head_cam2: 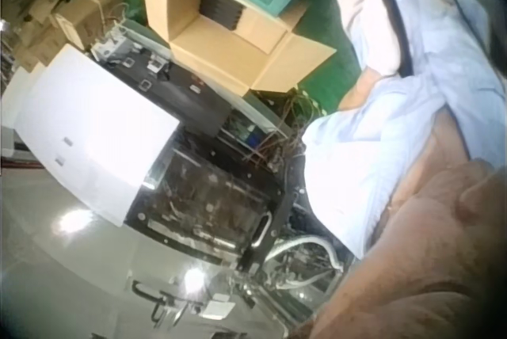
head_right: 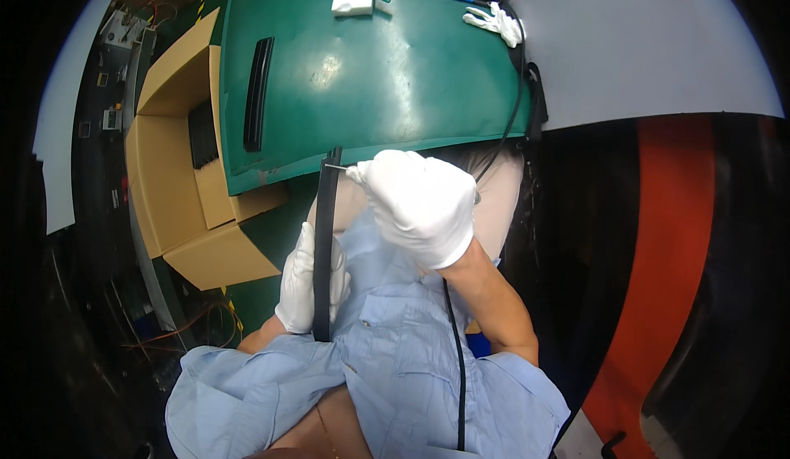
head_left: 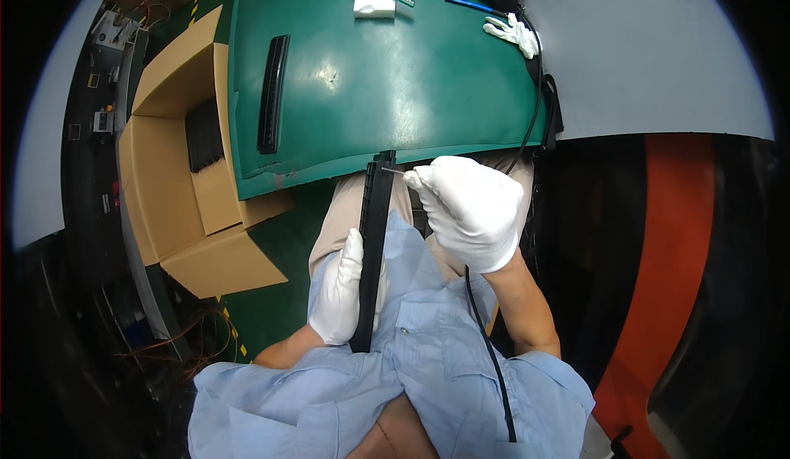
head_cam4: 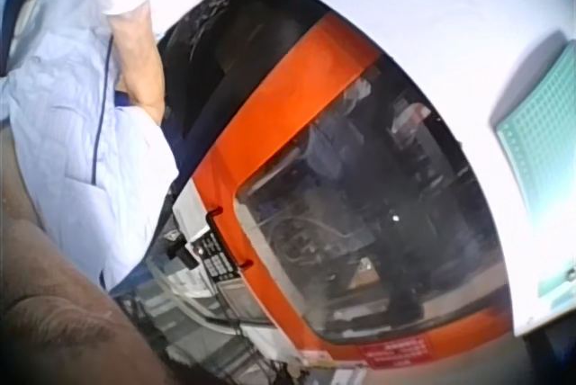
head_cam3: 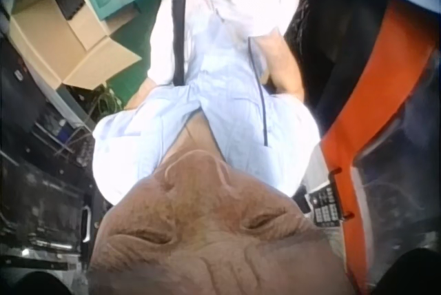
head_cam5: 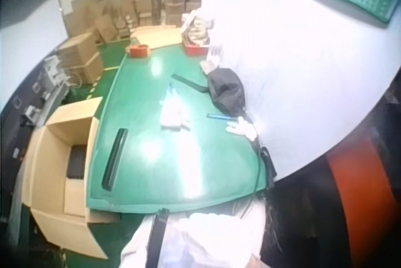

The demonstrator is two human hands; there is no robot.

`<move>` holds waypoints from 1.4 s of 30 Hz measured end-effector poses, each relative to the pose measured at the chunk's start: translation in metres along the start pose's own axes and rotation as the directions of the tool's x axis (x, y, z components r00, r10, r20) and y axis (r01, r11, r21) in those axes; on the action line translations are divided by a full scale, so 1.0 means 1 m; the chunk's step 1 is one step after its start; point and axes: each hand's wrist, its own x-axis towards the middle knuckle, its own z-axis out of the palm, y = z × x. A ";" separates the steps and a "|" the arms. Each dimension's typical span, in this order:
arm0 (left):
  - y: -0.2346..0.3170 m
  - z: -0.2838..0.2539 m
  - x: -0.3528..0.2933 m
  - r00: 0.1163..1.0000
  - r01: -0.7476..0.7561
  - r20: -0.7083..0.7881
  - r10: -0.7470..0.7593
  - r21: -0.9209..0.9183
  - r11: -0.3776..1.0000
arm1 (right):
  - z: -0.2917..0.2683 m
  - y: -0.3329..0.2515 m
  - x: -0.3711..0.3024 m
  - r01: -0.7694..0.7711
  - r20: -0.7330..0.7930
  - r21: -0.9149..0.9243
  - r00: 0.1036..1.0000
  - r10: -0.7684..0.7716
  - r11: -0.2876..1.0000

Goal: The person assembles black plastic components by inserting small parts into slots using a screwdriver. They then place the assembled units into a cardboard box and install them into a machine. The person repeats this process for multiple units.

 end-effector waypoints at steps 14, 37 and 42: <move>-0.010 -0.016 0.024 0.945 -0.326 0.089 0.314 0.293 0.899 | -0.001 -0.006 0.015 -0.423 0.123 0.266 0.906 0.404 0.866; 0.008 0.001 0.059 0.840 -0.533 0.080 0.537 0.306 0.789 | -0.008 -0.010 -0.010 0.204 0.325 -0.044 0.929 -0.179 0.978; 0.003 0.001 0.060 0.842 -0.536 0.125 0.524 0.298 0.790 | -0.021 -0.016 -0.014 0.254 0.393 -0.031 0.892 -0.222 0.967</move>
